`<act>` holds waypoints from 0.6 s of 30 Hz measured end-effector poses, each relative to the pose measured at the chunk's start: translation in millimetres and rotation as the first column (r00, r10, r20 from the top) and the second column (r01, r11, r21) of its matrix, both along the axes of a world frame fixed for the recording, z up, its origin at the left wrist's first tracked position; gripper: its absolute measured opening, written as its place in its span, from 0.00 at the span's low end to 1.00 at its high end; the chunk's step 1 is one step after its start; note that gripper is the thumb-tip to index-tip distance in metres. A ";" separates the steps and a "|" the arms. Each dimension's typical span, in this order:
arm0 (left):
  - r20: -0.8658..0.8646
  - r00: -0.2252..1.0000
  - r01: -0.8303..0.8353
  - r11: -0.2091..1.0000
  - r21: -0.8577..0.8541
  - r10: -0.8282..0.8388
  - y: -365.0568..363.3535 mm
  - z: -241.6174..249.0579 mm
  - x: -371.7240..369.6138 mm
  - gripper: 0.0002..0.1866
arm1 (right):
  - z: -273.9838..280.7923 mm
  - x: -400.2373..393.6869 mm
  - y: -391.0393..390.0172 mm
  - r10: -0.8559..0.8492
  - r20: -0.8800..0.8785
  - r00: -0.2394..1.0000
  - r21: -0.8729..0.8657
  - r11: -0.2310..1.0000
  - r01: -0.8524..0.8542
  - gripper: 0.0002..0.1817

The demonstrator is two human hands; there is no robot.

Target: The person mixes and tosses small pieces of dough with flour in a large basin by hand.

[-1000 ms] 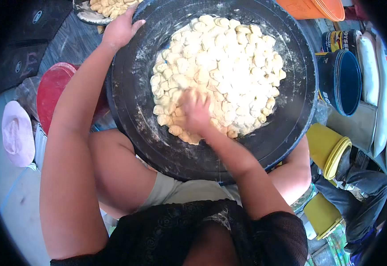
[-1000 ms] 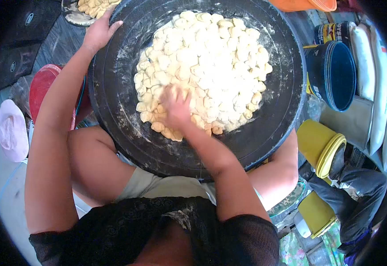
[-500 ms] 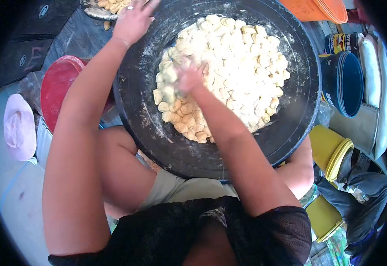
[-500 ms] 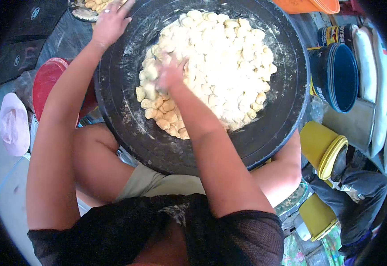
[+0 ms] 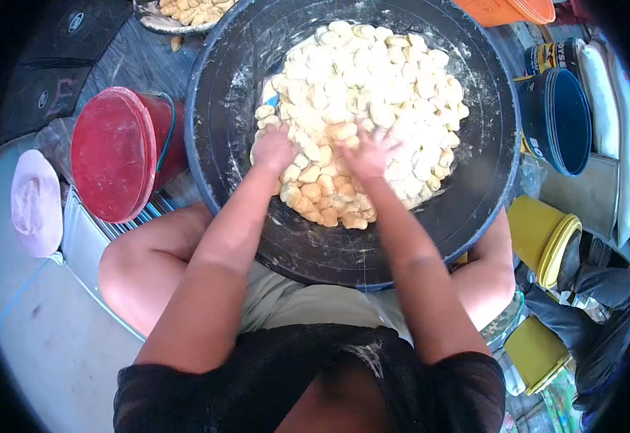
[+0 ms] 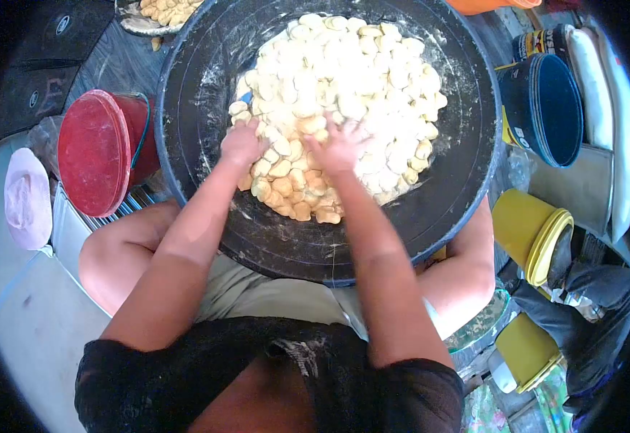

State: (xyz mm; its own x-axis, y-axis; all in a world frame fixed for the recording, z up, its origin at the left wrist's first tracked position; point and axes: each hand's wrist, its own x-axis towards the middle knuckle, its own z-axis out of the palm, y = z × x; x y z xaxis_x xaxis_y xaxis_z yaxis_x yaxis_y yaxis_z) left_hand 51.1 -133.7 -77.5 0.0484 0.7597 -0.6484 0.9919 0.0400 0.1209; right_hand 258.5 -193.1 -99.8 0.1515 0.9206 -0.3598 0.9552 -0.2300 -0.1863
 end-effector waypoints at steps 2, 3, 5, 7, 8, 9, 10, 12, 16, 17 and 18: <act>0.165 0.986 0.036 0.990 -0.134 -0.014 12.9 -6.8 -29.7 0.29 | -0.8 -51.8 -3.4 -0.005 -0.140 0.990 0.046 0.999 0.011 0.40; 0.135 0.976 0.200 0.953 -0.227 -0.173 36.8 5.4 -35.2 0.29 | 4.4 -71.0 -15.1 0.086 -0.277 0.957 0.045 0.996 -0.077 0.39; 0.033 0.998 -0.055 0.984 -0.171 0.062 67.5 6.5 -32.7 0.35 | 15.5 -98.8 -55.6 0.271 -0.366 0.890 -0.006 0.956 -0.294 0.39; 0.099 0.992 -0.087 0.983 0.159 0.072 81.3 -41.1 -31.5 0.40 | 27.7 -78.2 -86.1 0.441 -0.530 0.724 0.038 0.866 -0.499 0.35; 0.133 0.989 -0.109 0.941 0.320 0.069 80.4 -64.4 -32.1 0.42 | 29.6 -55.6 -93.3 0.417 -0.613 0.671 0.013 0.855 -0.519 0.35; 0.152 0.981 -0.158 0.954 0.253 0.122 73.1 -76.5 -30.0 0.44 | 31.0 -25.0 -101.3 0.383 -0.691 0.613 -0.007 0.844 -0.536 0.34; 0.169 0.970 -0.204 0.961 0.188 0.173 64.8 -84.4 -21.9 0.46 | 31.1 9.1 -106.9 0.344 -0.760 0.551 -0.024 0.833 -0.553 0.34; 0.119 0.983 -0.148 0.988 0.036 0.142 41.3 -76.7 -6.1 0.49 | 38.4 66.8 -113.6 0.064 -0.698 0.714 -0.277 0.894 -0.351 0.37; 0.108 0.986 0.161 0.904 -0.396 -0.128 15.7 12.5 -2.7 0.52 | -28.8 100.7 -142.0 -0.204 0.034 0.978 -0.444 0.874 0.198 0.45; 0.168 0.974 0.216 0.832 -0.511 -0.150 14.6 24.9 -2.9 0.51 | -54.7 68.3 -153.5 -0.261 0.094 0.961 -0.386 0.880 0.276 0.47; 0.073 0.935 0.346 0.851 -0.395 -0.346 21.9 24.7 0.0 0.40 | -59.2 22.9 -151.1 -0.475 0.123 0.871 -0.359 0.797 0.485 0.53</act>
